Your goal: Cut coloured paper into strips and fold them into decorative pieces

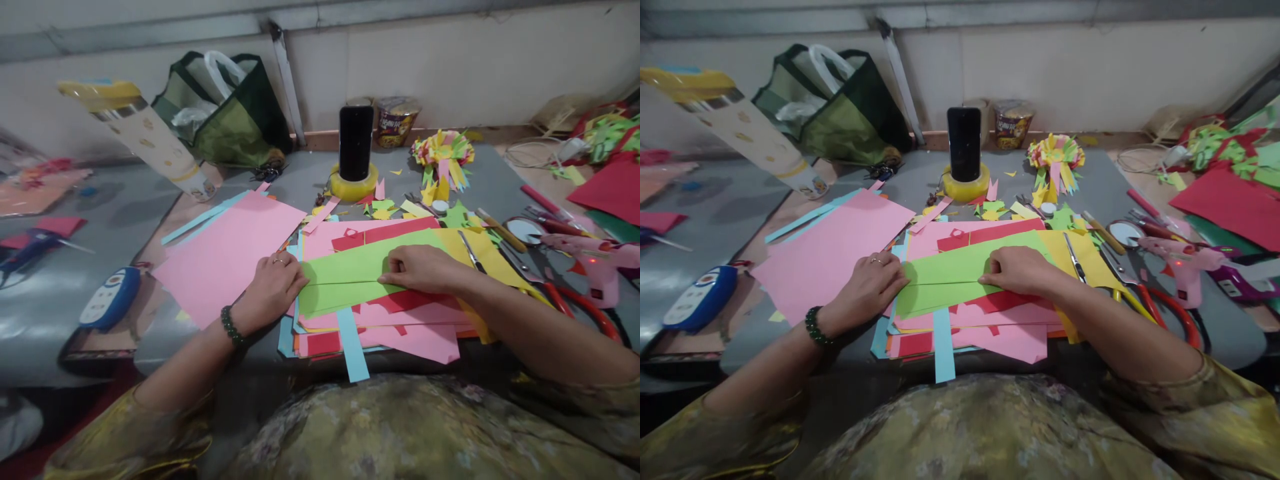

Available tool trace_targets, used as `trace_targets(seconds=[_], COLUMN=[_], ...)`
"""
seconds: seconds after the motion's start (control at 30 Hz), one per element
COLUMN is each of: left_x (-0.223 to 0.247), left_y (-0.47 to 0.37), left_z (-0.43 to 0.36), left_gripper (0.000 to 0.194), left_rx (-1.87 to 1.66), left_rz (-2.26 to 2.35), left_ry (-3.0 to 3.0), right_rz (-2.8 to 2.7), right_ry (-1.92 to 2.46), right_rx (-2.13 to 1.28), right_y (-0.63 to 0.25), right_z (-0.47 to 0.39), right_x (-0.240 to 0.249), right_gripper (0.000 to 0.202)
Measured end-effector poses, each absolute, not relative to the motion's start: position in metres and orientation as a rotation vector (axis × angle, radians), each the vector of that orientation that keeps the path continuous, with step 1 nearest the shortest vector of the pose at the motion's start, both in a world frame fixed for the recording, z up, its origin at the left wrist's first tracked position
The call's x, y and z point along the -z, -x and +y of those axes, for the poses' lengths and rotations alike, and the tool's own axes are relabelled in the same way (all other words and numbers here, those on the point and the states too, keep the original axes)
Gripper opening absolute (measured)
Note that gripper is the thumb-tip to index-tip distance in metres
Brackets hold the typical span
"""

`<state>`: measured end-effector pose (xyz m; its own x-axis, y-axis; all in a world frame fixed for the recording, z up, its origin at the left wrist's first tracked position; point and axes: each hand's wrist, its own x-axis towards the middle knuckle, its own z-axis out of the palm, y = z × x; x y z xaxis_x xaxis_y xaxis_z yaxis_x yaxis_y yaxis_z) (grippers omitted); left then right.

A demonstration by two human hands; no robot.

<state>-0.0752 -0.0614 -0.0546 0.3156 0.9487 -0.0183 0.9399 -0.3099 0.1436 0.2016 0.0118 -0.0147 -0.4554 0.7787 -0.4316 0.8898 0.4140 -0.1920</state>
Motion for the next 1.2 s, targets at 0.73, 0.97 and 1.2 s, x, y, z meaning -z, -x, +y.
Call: trace_targets(seconds=[0.73, 0.97, 1.2], left_x=[0.029, 0.035, 0.030], left_y=[0.018, 0.010, 0.009], left_z=[-0.054, -0.050, -0.048], left_gripper=[0.042, 0.059, 0.062], left_rx=[0.167, 0.155, 0.140], left_rz=[0.952, 1.007, 1.019], left_ry=[-2.890, -2.831, -2.788], right_rz=[2.424, 2.431, 2.421], right_ry=[-1.456, -1.429, -1.443], right_rx=[0.595, 0.594, 0.587], right_y=[-0.201, -0.202, -0.201], right_z=[0.012, 0.013, 0.011], right_x=[0.015, 0.015, 0.013], right_gripper=[0.029, 0.032, 0.030])
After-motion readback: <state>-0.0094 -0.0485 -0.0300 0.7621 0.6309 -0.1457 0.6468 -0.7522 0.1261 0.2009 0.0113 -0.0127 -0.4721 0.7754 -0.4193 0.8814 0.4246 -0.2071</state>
